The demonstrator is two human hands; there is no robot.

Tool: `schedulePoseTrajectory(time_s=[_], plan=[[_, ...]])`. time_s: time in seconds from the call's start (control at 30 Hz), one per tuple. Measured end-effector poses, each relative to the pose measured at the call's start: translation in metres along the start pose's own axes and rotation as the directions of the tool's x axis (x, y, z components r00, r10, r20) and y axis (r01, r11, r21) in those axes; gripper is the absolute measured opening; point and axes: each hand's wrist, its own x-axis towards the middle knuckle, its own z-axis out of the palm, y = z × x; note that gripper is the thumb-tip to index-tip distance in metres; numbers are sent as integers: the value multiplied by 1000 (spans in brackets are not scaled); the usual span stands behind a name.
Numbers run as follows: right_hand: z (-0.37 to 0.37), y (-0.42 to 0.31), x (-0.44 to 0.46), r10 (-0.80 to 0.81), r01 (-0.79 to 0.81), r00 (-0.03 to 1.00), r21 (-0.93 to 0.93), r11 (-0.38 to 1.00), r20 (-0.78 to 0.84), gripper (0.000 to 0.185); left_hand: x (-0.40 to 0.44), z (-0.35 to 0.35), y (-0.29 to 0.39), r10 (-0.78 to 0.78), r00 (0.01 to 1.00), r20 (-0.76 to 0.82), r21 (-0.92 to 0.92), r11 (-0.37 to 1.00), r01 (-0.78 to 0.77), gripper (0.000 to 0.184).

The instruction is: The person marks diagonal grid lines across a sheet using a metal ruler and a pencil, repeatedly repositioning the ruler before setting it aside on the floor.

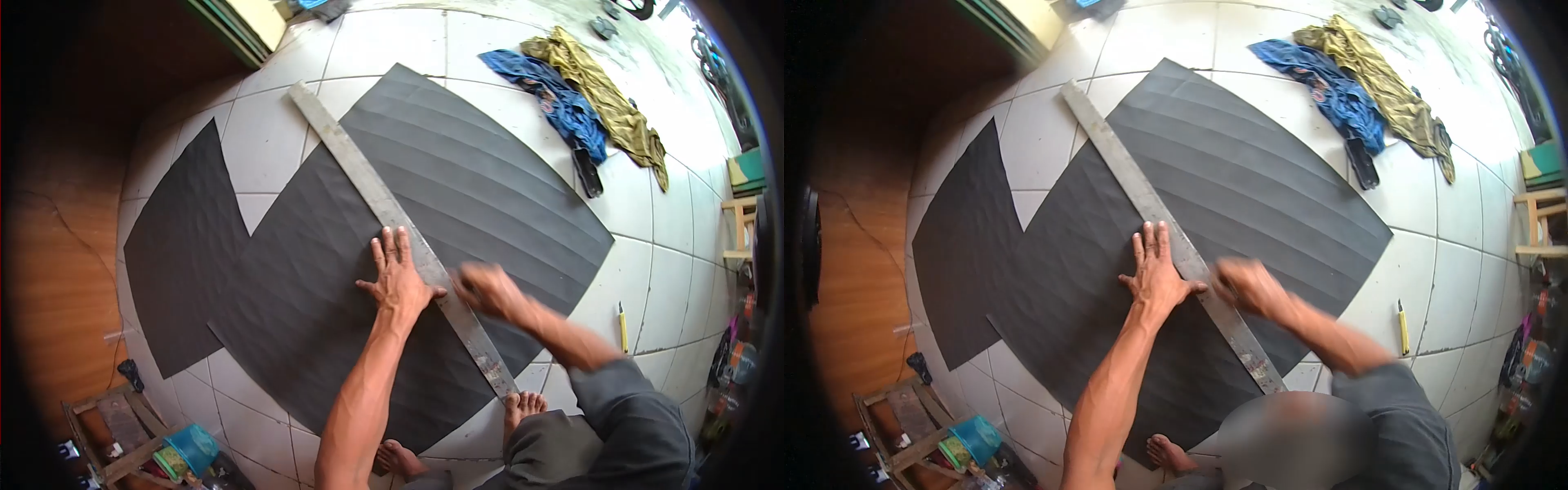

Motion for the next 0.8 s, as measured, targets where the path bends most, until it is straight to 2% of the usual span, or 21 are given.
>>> schedulePoseTrajectory(time_s=[0.03,0.1,0.13,0.2,0.23,0.27,0.3,0.33,0.37,0.4,0.5,0.6,0.67,0.73,0.8], plan=[[-2,-12,-59,58,-57,998,-36,998,33,21,1,-1,2,-6,1000,-1,2,1000,6,141],[-11,-44,-154,71,-69,996,-43,997,52,16,-2,1,2,-6,1000,24,10,1000,6,141],[-15,-54,-196,223,-220,962,-37,975,157,16,-2,2,3,-18,1000,17,30,999,17,141],[-13,-63,-220,207,-202,975,-61,977,76,21,0,0,8,-10,1000,-1,53,999,10,141],[-14,-62,-211,295,-286,942,-73,955,161,23,-1,-2,9,-21,1000,6,67,998,21,142],[-17,-57,-195,371,-360,896,-92,928,245,26,0,-3,11,-38,999,7,77,996,38,143],[-14,-43,-170,280,-257,932,-123,958,232,32,-1,-5,12,-47,999,13,81,996,46,142],[-15,-35,-135,202,-193,961,-66,979,190,32,-2,-6,13,-52,999,6,86,995,51,142],[-15,-29,-93,184,-170,964,-86,982,193,30,-2,-7,13,-42,999,3,65,997,42,141],[-9,-18,-50,58,-48,992,-93,995,112,29,-3,-6,12,-36,999,8,44,998,35,140],[9,23,83,-95,93,995,-62,994,-27,24,-2,-4,11,-34,999,13,21,999,33,139],[12,37,212,-109,96,989,-125,987,-100,22,-1,-5,11,-45,999,19,-27,999,46,140],[17,45,276,-193,163,963,-164,973,-190,23,2,-2,10,-52,998,20,-46,998,53,142],[14,38,308,-77,49,982,-160,986,-173,25,3,0,8,-62,998,21,-63,996,63,143],[15,35,304,-93,66,983,-166,984,-158,25,3,-1,8,-47,999,15,-95,994,48,144]])
